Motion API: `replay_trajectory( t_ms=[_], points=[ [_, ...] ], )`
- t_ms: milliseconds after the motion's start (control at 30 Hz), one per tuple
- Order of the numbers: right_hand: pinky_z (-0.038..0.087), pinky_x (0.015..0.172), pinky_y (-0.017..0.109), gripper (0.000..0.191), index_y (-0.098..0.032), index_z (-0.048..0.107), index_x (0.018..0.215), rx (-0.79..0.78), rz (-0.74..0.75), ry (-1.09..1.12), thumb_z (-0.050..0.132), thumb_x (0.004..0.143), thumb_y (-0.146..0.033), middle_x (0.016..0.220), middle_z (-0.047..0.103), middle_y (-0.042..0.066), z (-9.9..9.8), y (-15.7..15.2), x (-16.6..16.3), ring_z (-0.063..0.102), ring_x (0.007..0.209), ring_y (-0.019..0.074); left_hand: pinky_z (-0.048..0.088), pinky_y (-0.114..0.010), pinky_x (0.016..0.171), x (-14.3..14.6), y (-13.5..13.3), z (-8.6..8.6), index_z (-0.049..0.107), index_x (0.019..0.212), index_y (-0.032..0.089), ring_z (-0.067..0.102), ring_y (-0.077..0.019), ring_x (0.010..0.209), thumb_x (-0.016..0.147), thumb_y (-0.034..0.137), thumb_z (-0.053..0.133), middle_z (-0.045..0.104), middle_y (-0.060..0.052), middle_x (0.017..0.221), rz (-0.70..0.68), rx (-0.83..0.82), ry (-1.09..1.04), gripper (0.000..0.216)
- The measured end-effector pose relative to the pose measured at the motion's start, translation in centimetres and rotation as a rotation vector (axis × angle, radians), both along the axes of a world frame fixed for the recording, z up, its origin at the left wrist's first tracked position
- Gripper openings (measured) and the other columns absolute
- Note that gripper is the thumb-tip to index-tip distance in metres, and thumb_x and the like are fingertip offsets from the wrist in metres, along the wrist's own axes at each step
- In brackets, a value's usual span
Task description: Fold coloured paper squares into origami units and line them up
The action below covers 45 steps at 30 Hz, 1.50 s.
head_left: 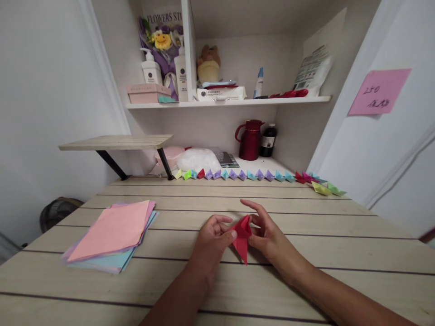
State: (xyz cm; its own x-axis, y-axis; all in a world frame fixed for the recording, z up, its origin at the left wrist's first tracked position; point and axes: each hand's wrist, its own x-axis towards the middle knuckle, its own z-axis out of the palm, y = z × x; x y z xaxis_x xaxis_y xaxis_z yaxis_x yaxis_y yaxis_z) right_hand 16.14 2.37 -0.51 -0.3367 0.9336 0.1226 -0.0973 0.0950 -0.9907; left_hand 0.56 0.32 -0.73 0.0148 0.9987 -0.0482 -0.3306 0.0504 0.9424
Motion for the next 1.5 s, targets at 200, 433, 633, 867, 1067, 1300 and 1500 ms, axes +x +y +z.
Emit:
replay_trajectory(
  t_ms=[200,433,633,867,1067,1300,1500],
  points=[
    [0.04,0.058,0.025,0.043,-0.034,0.032,0.119,0.149,-0.022,-0.11,0.057,0.085,-0.025,0.114,0.052,0.001,0.1,-0.5,0.0,0.049,0.059,0.008,0.045,-0.027,0.069,0.0,0.2,-0.4,0.053,0.089,0.018,0.06,-0.0135,0.067,0.07,0.023,0.072,0.064,0.0,0.072,0.035,-0.019,-0.082,0.028],
    [0.033,0.053,0.024,0.013,-0.026,0.049,0.103,0.228,0.045,-0.284,0.049,0.09,-0.025,0.07,0.054,-0.005,-0.5,-0.4,0.1,0.044,0.057,0.0119,0.043,-0.023,0.065,0.2,0.3,-0.5,0.052,0.078,0.018,0.058,-0.0111,0.062,0.065,0.014,0.069,0.061,0.003,0.067,0.056,0.029,-0.093,0.021],
    [0.042,0.065,0.026,0.014,-0.023,0.06,0.099,0.303,0.02,-0.274,0.052,0.087,-0.022,0.085,0.063,0.0,-0.3,-0.1,0.0,0.054,0.07,0.0141,0.043,-0.023,0.067,0.3,0.1,-0.4,0.054,0.087,0.017,0.057,-0.0111,0.066,0.068,0.009,0.063,0.065,-0.002,0.08,0.059,0.024,-0.062,0.023],
    [0.047,0.071,0.029,0.015,-0.022,0.061,0.097,0.349,-0.044,-0.269,0.053,0.085,-0.019,0.091,0.065,0.002,-0.6,0.5,0.6,0.06,0.077,0.0168,0.044,-0.032,0.084,0.2,0.7,-1.1,0.058,0.107,0.016,0.064,-0.0182,0.086,0.073,0.028,0.073,0.068,-0.009,0.097,-0.002,0.033,-0.154,0.039],
    [0.047,0.071,0.03,0.024,-0.024,0.06,0.107,0.381,-0.059,-0.295,0.053,0.084,-0.018,0.095,0.063,0.003,0.0,-0.3,0.3,0.059,0.079,0.0167,0.045,-0.033,0.082,0.0,0.4,-0.7,0.066,0.082,0.012,0.064,-0.0189,0.078,0.072,0.033,0.075,0.07,-0.007,0.079,-0.051,0.023,-0.154,0.025],
    [0.043,0.058,0.024,0.043,-0.024,0.052,0.114,0.086,-0.004,0.108,0.069,0.074,-0.026,0.077,0.059,-0.003,0.1,0.3,-0.4,0.052,0.06,0.0102,0.045,-0.033,0.084,0.1,-0.2,0.3,0.07,0.087,0.01,0.064,-0.0219,0.085,0.079,0.034,0.069,0.071,-0.011,0.083,-0.274,0.027,-0.278,0.025],
    [0.04,0.06,0.025,0.028,-0.016,0.059,0.066,-0.079,0.091,0.161,0.079,0.063,-0.035,0.062,0.059,-0.003,2.1,-0.3,-0.3,0.051,0.058,0.0108,0.045,-0.029,0.078,0.1,-0.1,-0.1,0.07,0.083,0.011,0.06,-0.0158,0.075,0.084,0.031,0.064,0.069,-0.009,0.081,-0.34,0.05,-0.297,0.021]
  ],
)
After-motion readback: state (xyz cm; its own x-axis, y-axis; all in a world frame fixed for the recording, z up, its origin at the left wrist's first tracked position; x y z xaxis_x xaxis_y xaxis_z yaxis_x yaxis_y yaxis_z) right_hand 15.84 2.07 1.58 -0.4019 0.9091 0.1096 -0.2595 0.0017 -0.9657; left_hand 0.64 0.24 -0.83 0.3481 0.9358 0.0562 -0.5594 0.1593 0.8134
